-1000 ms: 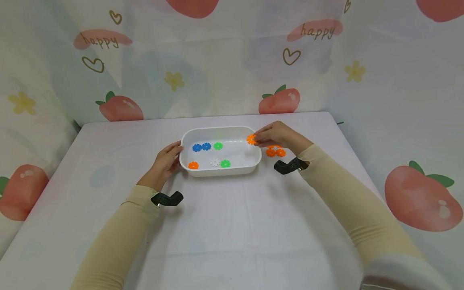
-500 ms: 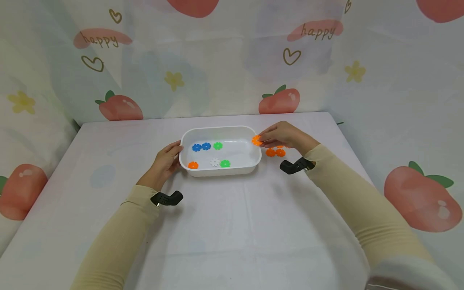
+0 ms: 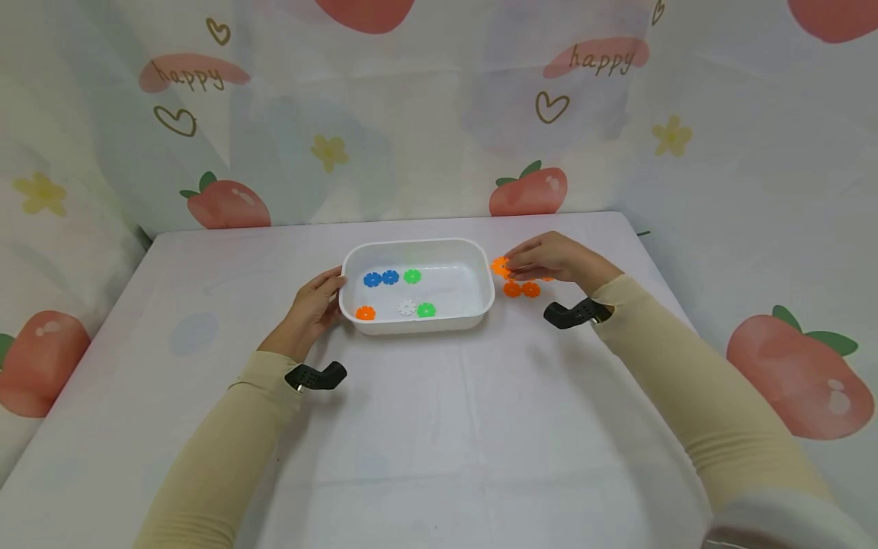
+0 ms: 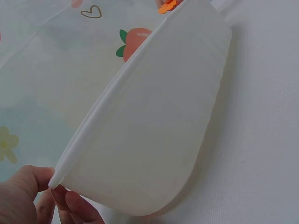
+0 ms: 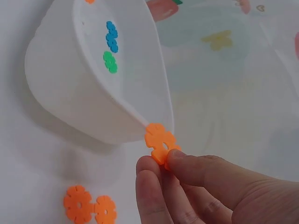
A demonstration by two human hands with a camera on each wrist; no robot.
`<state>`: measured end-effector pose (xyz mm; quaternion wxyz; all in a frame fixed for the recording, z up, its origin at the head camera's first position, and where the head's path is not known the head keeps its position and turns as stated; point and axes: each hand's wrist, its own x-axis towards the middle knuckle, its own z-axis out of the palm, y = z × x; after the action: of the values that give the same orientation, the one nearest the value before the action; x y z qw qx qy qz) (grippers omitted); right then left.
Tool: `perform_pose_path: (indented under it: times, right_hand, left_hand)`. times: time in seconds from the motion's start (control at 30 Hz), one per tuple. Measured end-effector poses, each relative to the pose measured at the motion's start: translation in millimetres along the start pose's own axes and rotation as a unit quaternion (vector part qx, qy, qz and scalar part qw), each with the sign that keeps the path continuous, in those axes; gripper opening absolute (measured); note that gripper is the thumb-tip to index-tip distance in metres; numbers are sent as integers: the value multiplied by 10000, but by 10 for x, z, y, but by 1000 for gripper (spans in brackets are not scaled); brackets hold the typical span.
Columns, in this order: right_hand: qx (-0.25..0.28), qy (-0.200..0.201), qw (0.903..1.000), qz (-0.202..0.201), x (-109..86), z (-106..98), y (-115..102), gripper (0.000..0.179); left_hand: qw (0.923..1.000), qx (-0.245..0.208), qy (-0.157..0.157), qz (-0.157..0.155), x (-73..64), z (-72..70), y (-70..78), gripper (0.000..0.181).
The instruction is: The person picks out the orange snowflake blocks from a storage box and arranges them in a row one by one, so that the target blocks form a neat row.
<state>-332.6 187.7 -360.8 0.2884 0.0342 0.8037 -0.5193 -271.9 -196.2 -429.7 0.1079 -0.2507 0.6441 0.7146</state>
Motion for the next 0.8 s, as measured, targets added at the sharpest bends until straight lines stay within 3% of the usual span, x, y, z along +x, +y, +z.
perform_pose_path:
  times: [0.8]
  right_hand:
    - [-209, 478, 9986, 127, -19, -309, 425, 50]
  left_hand:
    - [10000, -55, 60, -50, 9, 15, -5, 42]
